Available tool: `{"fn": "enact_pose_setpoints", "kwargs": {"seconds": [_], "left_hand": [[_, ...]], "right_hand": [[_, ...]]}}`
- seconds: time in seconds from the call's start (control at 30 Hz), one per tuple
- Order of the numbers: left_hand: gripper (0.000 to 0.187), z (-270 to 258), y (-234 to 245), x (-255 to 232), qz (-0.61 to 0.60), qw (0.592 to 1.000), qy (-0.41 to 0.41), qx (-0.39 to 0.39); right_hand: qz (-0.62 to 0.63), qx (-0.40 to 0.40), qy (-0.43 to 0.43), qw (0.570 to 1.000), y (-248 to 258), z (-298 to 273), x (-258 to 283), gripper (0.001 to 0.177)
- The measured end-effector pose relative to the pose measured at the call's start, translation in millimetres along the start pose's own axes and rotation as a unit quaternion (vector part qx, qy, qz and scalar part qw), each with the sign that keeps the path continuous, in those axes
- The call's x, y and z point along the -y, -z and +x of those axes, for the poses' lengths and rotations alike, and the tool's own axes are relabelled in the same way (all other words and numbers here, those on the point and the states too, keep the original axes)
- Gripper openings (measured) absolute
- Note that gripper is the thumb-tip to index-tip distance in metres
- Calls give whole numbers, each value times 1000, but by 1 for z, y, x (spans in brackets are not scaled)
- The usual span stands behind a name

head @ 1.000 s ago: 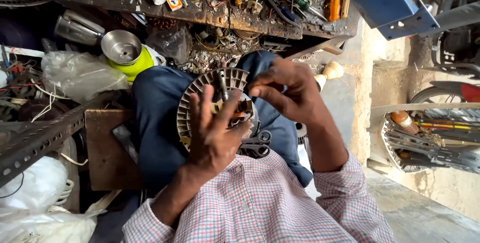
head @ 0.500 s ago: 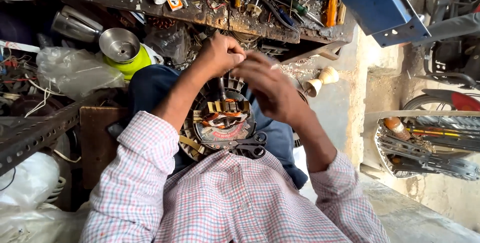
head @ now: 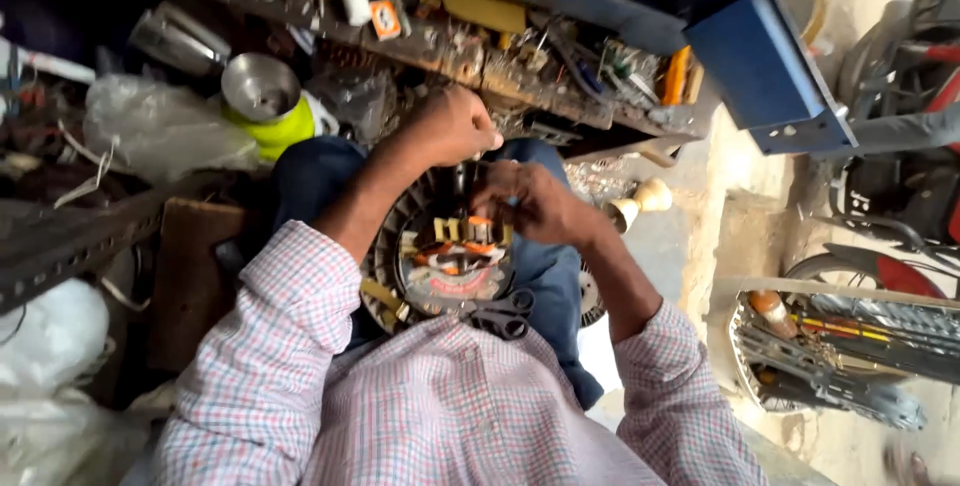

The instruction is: Repairing a ceiling fan motor stator by inserting insulation paper between coils using scissors.

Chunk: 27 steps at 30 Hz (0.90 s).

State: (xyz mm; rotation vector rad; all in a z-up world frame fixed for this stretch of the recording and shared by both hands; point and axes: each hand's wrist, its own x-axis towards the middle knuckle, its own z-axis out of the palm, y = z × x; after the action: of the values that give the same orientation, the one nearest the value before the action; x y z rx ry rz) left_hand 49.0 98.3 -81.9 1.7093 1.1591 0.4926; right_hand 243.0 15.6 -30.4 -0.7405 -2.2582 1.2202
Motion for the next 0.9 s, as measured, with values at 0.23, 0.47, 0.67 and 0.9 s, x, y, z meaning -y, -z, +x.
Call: {"fn": "enact_pose_setpoints", "kwargs": {"seconds": [0.23, 0.47, 0.67, 0.9], "left_hand": [[27, -130, 25, -36, -167, 971, -165, -51], [78, -160, -4, -39, 15, 955, -269, -126], [80, -168, -12, -38, -71, 972, -212, -76], [71, -172, -44, -9, -450, 873, -145, -116]], "right_hand": [[175, -128, -200, 955, -29, -38, -22, 15], [199, -240, -220, 925, -71, -45, -33, 16], [585, -428, -170, 668, -68, -30, -9, 12], [497, -284, -42, 819, -50, -29, 6, 28]]}}
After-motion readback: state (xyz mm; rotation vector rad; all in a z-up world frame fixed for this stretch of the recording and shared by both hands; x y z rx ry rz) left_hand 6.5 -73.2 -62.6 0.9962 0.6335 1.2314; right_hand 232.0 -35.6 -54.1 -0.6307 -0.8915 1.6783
